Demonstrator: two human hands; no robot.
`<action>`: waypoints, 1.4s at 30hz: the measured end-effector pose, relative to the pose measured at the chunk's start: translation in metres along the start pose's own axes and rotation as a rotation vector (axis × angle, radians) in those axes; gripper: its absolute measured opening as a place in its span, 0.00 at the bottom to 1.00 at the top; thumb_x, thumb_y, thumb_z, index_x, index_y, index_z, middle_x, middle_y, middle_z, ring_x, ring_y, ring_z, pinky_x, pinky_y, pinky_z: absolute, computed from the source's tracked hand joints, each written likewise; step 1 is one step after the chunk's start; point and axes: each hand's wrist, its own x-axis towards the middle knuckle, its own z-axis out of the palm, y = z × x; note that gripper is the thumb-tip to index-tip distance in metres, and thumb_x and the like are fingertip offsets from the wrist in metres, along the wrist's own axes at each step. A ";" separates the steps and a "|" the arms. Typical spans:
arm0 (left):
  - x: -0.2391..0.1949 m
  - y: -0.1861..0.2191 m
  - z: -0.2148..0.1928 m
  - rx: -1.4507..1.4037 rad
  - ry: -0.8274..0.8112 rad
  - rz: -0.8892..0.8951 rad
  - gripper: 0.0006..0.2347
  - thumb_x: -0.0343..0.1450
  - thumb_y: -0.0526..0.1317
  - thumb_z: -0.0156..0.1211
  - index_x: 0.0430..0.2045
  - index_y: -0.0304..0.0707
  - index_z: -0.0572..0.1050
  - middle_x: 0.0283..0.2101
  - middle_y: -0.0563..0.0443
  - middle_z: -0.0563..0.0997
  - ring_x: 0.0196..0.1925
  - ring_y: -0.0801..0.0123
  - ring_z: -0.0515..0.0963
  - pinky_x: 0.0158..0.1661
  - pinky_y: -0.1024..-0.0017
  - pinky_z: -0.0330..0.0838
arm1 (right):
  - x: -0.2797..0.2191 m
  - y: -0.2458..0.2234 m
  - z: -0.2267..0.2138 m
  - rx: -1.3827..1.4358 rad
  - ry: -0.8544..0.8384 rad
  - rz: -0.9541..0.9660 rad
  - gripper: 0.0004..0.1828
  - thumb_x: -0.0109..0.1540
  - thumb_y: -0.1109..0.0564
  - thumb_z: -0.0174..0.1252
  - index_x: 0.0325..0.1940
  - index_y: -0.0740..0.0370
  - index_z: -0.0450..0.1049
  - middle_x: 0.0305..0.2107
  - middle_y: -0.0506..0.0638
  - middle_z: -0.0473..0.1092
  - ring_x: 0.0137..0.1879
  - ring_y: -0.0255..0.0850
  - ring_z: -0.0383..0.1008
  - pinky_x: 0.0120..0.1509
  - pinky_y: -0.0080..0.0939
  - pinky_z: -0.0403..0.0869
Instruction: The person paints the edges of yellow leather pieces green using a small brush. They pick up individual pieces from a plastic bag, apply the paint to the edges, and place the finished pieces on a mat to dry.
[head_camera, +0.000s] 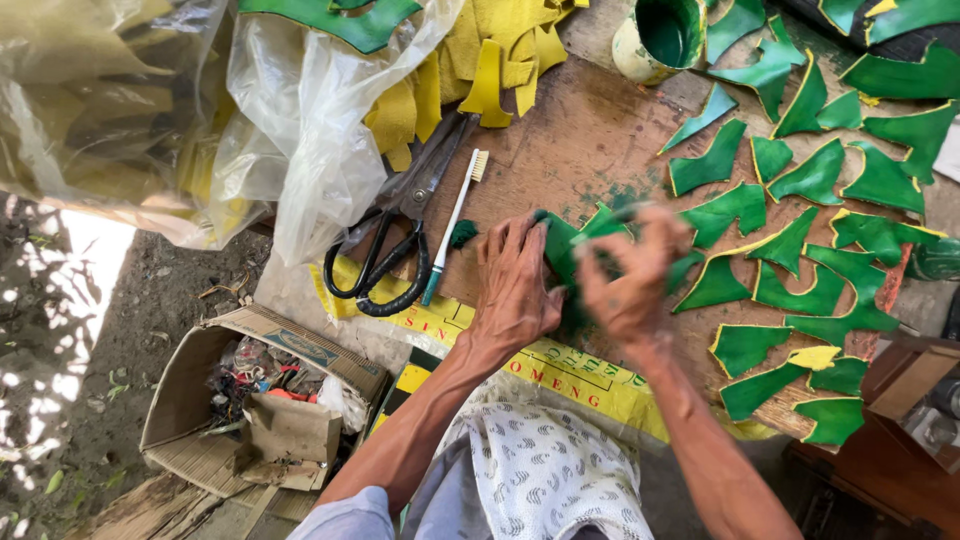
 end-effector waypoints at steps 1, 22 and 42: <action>0.000 0.000 0.001 -0.003 0.002 0.003 0.36 0.53 0.36 0.73 0.57 0.25 0.66 0.62 0.36 0.67 0.64 0.44 0.64 0.61 0.49 0.57 | 0.001 0.001 0.002 -0.032 0.008 0.008 0.09 0.56 0.55 0.73 0.31 0.58 0.79 0.51 0.58 0.65 0.64 0.55 0.60 0.69 0.59 0.56; 0.002 0.002 -0.002 -0.003 -0.022 -0.022 0.39 0.55 0.38 0.73 0.62 0.29 0.62 0.60 0.37 0.69 0.63 0.46 0.65 0.61 0.50 0.57 | 0.023 0.031 0.013 -0.075 0.068 0.163 0.10 0.59 0.57 0.72 0.35 0.59 0.76 0.50 0.58 0.63 0.63 0.54 0.60 0.66 0.59 0.57; 0.002 0.003 0.001 0.042 -0.020 -0.026 0.37 0.54 0.39 0.73 0.58 0.29 0.65 0.63 0.35 0.67 0.64 0.45 0.64 0.61 0.48 0.55 | 0.002 0.027 -0.009 -0.046 0.113 0.245 0.08 0.61 0.57 0.71 0.37 0.58 0.77 0.50 0.57 0.64 0.64 0.53 0.59 0.70 0.55 0.59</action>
